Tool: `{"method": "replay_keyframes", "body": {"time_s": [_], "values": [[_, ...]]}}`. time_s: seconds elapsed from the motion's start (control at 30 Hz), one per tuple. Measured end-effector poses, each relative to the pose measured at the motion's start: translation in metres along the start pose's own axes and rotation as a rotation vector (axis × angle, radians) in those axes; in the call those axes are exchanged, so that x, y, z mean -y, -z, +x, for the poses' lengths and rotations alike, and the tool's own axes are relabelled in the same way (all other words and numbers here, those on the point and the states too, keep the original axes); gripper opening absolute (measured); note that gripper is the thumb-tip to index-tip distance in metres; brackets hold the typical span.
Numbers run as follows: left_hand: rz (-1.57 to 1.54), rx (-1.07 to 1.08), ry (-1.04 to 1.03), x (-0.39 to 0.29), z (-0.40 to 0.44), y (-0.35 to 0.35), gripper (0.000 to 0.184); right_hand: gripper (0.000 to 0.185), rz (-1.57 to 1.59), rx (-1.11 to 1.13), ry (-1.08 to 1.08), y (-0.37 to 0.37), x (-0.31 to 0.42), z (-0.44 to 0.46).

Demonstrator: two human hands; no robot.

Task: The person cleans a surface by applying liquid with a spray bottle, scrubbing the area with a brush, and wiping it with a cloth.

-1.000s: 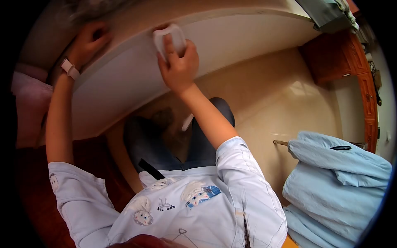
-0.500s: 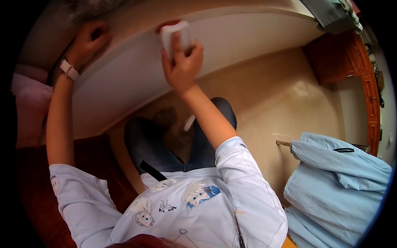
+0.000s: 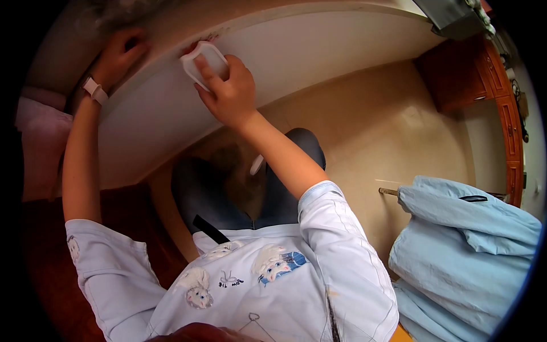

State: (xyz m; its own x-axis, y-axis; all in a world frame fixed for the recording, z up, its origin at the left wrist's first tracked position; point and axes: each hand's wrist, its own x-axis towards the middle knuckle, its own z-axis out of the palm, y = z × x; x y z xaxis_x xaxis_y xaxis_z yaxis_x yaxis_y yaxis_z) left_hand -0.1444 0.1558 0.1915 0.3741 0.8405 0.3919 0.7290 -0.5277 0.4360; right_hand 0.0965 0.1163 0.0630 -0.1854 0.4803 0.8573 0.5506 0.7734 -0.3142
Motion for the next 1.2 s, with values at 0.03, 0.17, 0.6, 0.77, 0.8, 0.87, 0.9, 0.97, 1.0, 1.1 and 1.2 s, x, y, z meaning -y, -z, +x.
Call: {"method": "replay_keyframes", "body": {"time_s": [0.03, 0.17, 0.6, 0.77, 0.8, 0.87, 0.9, 0.97, 1.0, 1.1, 1.2], "values": [[0.002, -0.005, -0.003, -0.002, 0.002, 0.002, 0.022, 0.060, -0.001, -0.003, 0.006, 0.005, -0.003, -0.005], [0.311, 0.078, -0.038, -0.008, 0.003, 0.000, 0.019, 0.051, 0.730, -0.161, -0.771, 0.015, -0.027, -0.073], [-0.249, 0.393, 0.264, -0.022, -0.219, -0.342, 0.071, 0.047, 2.010, -0.112, -1.649, 0.072, -0.118, -0.224], [-0.397, 0.346, 0.176, -0.021, -0.206, -0.416, 0.091, 0.046, 1.726, -0.165, -1.888, 0.079, -0.114, -0.235], [-0.402, 0.348, 0.167, -0.020, -0.197, -0.425, 0.091, 0.047, 1.655, -0.149, -1.877, 0.078, -0.112, -0.235], [-0.423, 0.432, -0.055, -0.020, -0.186, -0.440, 0.077, 0.048, 1.538, -0.177, -1.882, 0.073, -0.110, -0.233], [-0.438, 0.434, -0.055, -0.019, -0.186, -0.453, 0.077, 0.048, 1.523, -0.182, -1.890, 0.071, -0.115, -0.235], [-0.751, 0.454, 0.081, -0.022, -0.198, -0.476, 0.062, 0.049, 1.314, -0.124, -1.940, 0.070, -0.122, -0.245], [-0.849, 0.575, 0.209, -0.023, -0.197, -0.472, 0.054, 0.049, 1.360, -0.175, -1.971, 0.070, -0.130, -0.253], [-1.072, 0.471, 0.374, -0.025, -0.174, -0.434, 0.062, 0.048, 1.266, -0.062, -2.066, 0.072, -0.139, -0.248], [-1.357, 0.447, 0.533, -0.024, -0.153, -0.379, 0.068, 0.041, 1.281, 0.010, -2.112, 0.070, -0.129, -0.228]]}}
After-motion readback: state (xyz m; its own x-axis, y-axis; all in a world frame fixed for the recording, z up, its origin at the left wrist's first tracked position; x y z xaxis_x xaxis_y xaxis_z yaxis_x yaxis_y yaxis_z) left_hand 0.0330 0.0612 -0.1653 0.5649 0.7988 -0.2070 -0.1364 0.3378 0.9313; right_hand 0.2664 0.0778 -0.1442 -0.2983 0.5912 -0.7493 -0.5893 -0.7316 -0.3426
